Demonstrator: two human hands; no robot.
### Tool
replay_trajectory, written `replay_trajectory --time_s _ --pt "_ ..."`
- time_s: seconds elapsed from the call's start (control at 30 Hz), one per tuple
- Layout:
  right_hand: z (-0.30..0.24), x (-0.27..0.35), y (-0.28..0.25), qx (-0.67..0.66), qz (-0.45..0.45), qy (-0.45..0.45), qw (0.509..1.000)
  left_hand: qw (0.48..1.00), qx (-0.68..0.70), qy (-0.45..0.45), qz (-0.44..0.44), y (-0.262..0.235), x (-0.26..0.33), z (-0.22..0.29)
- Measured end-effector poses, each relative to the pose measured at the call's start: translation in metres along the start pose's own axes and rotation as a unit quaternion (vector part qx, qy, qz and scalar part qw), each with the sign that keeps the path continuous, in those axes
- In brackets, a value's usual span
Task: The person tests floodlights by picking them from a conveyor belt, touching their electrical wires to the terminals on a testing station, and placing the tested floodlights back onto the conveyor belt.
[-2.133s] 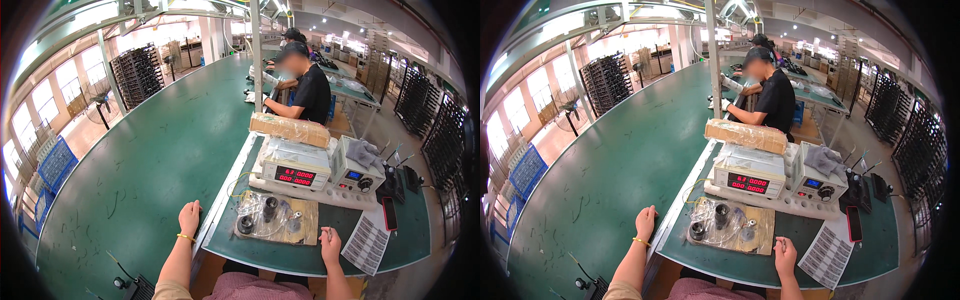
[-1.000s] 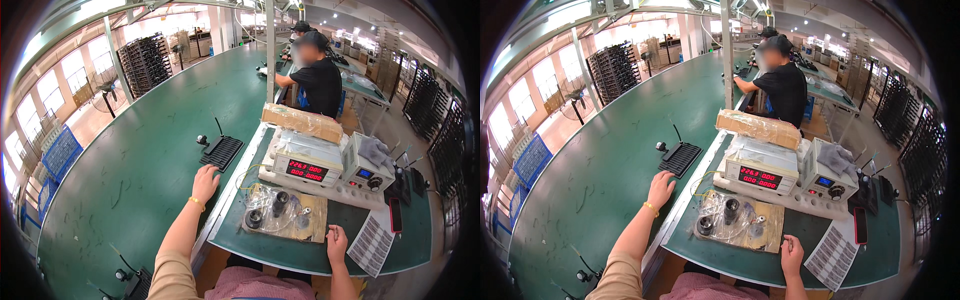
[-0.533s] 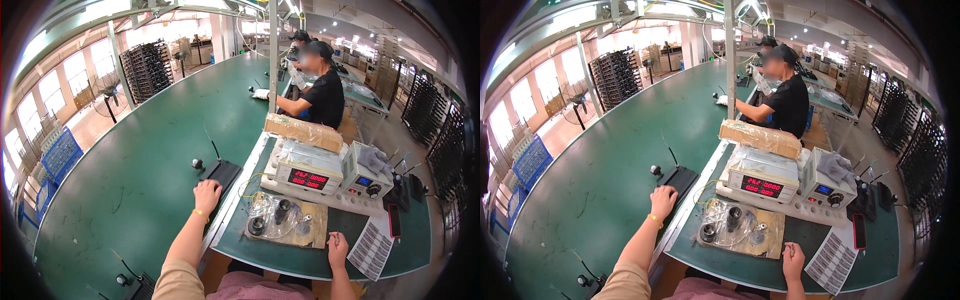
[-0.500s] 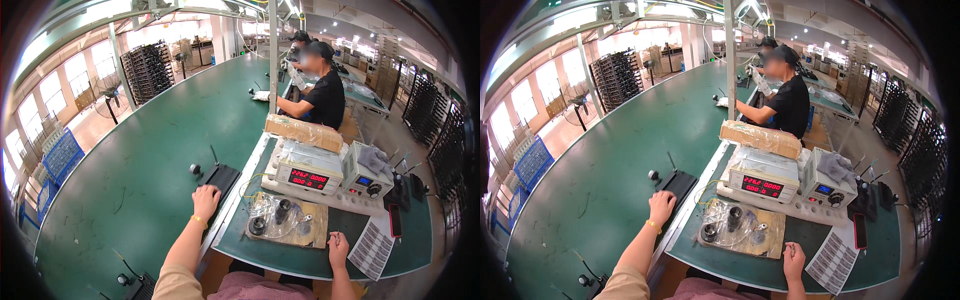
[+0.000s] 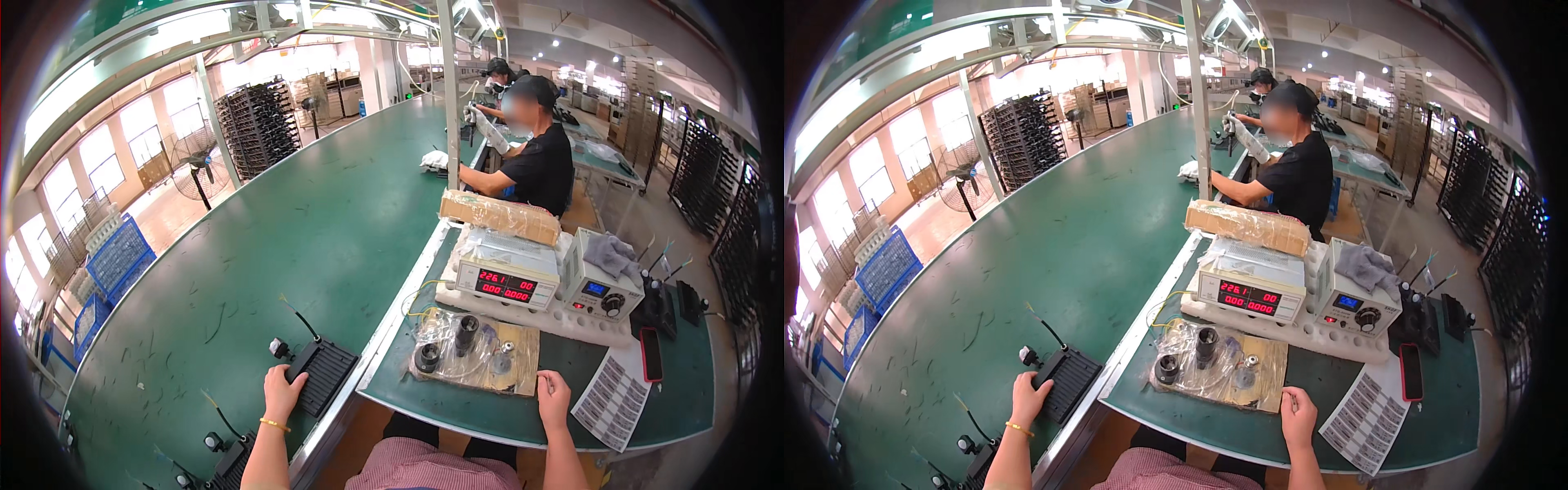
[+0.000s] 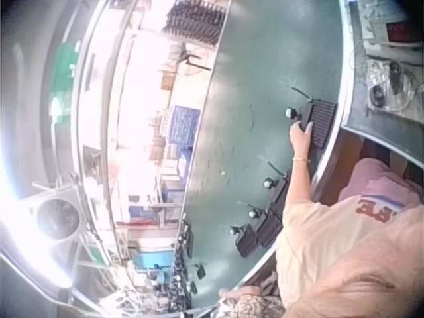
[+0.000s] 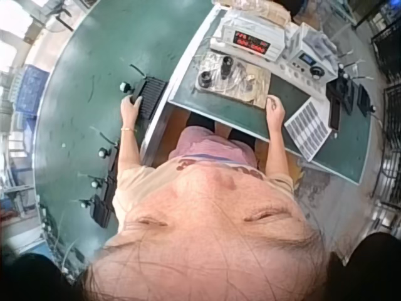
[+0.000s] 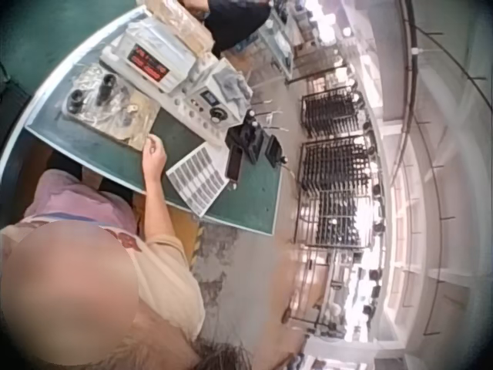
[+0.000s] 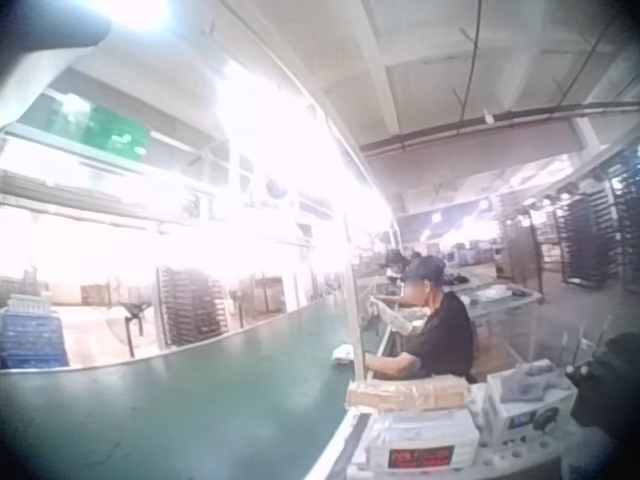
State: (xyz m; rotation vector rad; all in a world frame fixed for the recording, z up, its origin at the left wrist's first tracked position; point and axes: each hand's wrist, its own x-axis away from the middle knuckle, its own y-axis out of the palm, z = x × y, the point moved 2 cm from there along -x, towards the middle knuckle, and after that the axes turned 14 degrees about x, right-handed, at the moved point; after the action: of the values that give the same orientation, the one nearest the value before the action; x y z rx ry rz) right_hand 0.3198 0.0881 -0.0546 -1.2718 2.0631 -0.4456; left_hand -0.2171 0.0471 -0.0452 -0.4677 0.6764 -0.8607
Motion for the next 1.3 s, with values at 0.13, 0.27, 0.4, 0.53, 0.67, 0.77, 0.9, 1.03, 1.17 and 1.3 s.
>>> replay_trajectory --time_s 0.13,0.27,0.4,0.53,0.67,0.77,0.9,1.03,1.17,1.3 --pt "0.001 0.001 -0.001 -0.002 -0.022 0.034 0.999 1.0 -0.026 -0.005 0.001 0.013 -0.007 -0.007" --pt "0.003 0.002 -0.001 0.005 -0.011 0.02 1.0 0.999 -0.041 -0.001 0.009 0.012 -0.004 0.003" --pt "0.006 0.001 -0.004 -0.04 -0.041 0.055 0.997 0.999 0.025 0.005 0.043 -0.01 0.006 0.027" --pt "-0.025 -0.015 -0.015 -0.111 -0.091 0.094 0.985 0.986 0.148 0.07 -0.012 -0.036 0.028 0.071" --pt "-0.1 -0.03 -0.024 -0.174 -0.205 0.003 0.963 0.947 0.219 0.139 -0.19 -0.009 0.067 0.132" --pt "-0.154 -0.025 -0.026 -0.223 -0.328 -0.083 0.914 0.892 0.23 0.199 -0.334 0.031 0.094 0.174" --pt "-0.171 -0.022 -0.038 -0.244 -0.401 -0.074 0.88 0.834 0.272 0.211 -0.431 0.072 0.115 0.2" --pt "-0.149 -0.021 -0.047 -0.294 -0.402 -0.008 0.867 0.81 0.308 0.205 -0.455 0.091 0.119 0.207" --pt "-0.13 -0.019 -0.04 -0.344 -0.401 0.088 0.844 0.805 0.303 0.201 -0.469 0.097 0.119 0.211" --pt "-0.117 -0.019 -0.036 -0.39 -0.386 0.144 0.823 0.821 0.275 0.237 -0.441 0.102 0.115 0.214"
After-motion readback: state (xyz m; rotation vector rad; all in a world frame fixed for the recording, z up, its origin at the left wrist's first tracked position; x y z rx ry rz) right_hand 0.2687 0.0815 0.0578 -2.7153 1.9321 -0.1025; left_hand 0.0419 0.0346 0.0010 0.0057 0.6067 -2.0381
